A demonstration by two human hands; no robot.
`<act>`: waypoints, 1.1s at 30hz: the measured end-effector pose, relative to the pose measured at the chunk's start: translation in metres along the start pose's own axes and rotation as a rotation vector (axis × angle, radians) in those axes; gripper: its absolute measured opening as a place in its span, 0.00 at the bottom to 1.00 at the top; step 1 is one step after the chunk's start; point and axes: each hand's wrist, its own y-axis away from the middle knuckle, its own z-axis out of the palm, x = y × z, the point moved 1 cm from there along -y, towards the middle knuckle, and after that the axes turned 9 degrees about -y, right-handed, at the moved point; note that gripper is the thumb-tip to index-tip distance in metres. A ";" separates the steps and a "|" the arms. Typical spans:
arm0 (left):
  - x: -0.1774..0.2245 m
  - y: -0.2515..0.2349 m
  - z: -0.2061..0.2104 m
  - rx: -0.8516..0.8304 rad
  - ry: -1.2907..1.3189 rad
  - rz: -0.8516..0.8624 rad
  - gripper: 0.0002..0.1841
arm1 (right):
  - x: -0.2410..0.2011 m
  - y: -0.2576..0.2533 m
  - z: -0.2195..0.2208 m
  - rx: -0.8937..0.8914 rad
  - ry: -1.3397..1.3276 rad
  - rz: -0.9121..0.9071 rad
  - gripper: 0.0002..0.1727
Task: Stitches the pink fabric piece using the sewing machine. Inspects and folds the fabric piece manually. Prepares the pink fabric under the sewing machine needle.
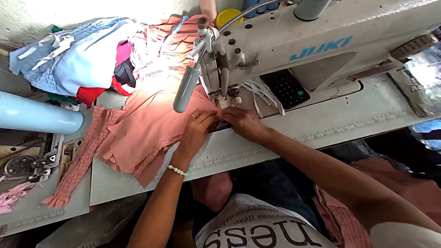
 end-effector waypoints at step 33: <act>0.076 -0.043 -0.036 -0.705 -0.216 -0.536 0.26 | 0.001 -0.003 0.004 0.009 0.065 0.109 0.19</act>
